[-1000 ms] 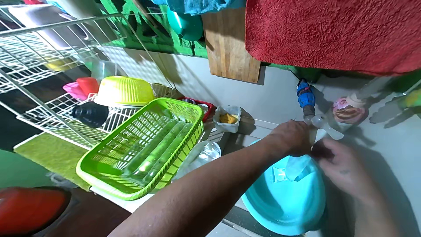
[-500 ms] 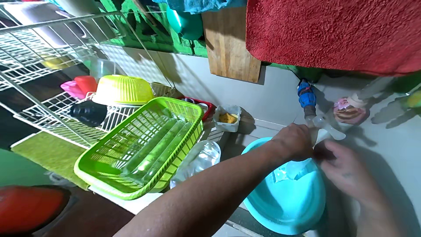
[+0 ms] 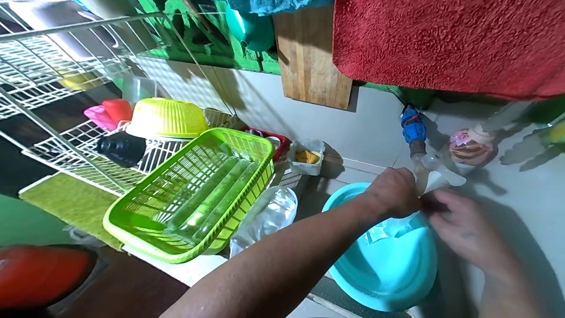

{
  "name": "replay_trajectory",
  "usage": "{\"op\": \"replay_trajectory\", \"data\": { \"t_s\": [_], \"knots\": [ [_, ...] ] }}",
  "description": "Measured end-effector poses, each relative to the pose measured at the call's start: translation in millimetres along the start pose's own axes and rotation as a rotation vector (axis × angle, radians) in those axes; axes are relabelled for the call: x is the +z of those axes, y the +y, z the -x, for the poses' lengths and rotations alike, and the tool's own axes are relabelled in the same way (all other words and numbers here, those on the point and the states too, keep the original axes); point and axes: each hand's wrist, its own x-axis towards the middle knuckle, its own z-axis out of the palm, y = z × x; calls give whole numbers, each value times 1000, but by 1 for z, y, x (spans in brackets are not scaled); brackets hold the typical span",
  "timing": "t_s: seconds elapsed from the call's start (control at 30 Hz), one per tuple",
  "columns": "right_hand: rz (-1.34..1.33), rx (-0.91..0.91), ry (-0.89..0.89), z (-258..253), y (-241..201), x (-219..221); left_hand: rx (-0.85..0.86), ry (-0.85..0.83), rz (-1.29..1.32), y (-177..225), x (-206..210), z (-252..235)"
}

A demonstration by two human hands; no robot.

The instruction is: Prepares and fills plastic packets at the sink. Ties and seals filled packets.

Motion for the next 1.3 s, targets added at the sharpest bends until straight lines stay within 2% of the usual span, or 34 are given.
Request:
{"op": "replay_trajectory", "data": {
  "t_s": [0.27, 0.37, 0.47, 0.8, 0.9, 1.03, 1.3],
  "knots": [
    [-9, -15, -5, 0, 1, 0, 27, 16, 0, -2, 0, 1],
    [-17, -27, 3, 1, 2, -1, 9, -43, -1, -1, -5, -2],
    [-25, -38, 5, 1, 3, -1, 42, 37, -19, -2, 2, 1],
    [-19, -39, 30, -2, 0, -2, 56, 67, -3, -3, 0, 2],
    [-4, -13, -5, -4, -4, -4, 7, -13, 14, 0, -7, 0],
    [17, 19, -53, -11, -11, -5, 48, 51, 17, -4, 0, 3],
    [33, 27, -70, -12, -9, -6, 45, 52, 32, -6, 3, 4]
  ]
}}
